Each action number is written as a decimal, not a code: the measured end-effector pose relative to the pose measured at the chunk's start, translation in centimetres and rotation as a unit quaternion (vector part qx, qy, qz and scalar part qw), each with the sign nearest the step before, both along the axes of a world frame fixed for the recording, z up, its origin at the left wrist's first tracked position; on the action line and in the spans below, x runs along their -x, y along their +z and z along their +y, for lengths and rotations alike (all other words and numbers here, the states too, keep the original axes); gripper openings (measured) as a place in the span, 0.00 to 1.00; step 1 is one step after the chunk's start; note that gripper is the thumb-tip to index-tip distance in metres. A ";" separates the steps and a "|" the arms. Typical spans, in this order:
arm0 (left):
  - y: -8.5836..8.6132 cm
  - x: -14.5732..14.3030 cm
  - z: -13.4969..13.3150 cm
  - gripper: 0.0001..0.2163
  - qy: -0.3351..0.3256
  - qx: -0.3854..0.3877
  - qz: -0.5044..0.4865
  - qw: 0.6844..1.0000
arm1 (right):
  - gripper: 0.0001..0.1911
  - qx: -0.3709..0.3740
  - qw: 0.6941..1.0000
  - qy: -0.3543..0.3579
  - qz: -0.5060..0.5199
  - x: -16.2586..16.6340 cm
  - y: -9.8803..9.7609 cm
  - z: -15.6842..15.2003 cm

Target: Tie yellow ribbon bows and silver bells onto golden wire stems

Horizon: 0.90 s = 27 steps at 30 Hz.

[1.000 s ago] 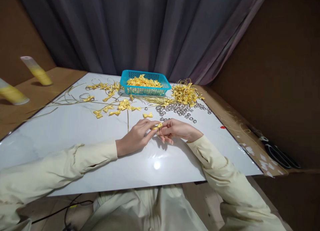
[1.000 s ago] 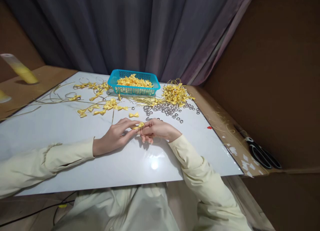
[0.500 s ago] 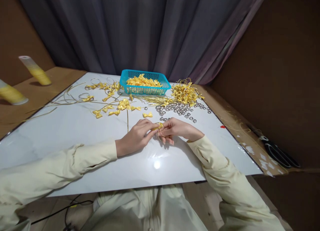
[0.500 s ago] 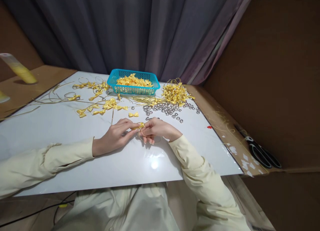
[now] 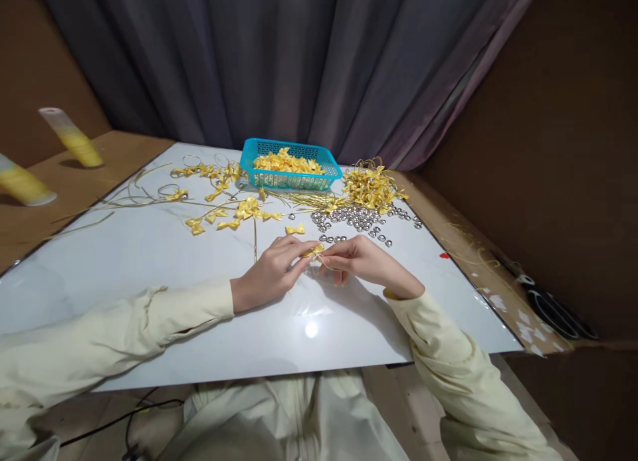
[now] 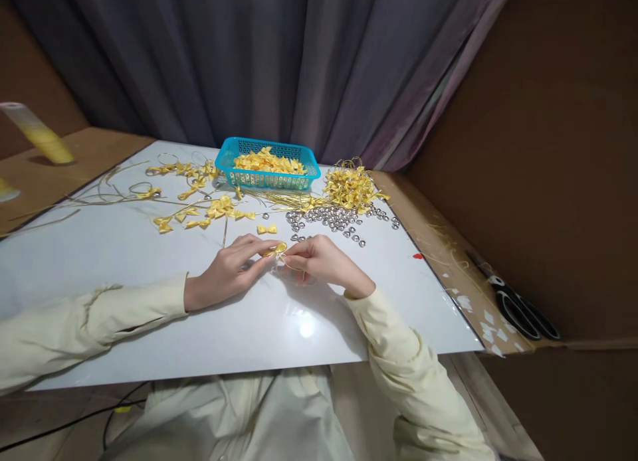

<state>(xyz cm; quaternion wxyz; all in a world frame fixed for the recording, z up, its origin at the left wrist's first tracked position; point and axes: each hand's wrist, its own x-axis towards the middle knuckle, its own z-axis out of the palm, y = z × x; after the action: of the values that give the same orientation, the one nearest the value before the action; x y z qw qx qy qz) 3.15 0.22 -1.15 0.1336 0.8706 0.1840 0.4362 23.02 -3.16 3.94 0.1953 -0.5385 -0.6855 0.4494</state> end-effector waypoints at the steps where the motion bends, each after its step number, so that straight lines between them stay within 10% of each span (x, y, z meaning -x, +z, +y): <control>1: 0.0 0.0 0.0 0.12 0.001 0.000 -0.001 1.000 | 0.14 -0.017 1.000 -0.002 -0.018 0.1 0.0 -0.3; 27: -0.4 0.2 0.4 0.14 -0.047 -0.009 0.002 0.999 | 0.12 -0.191 0.955 0.021 -0.227 1.8 1.5 -3.3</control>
<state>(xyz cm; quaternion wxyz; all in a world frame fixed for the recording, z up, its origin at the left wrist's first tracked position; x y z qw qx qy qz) 2.93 0.61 -1.55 0.1456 0.8803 0.1389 0.4297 21.22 -6.46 5.45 0.1244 -0.5642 -0.7961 0.1801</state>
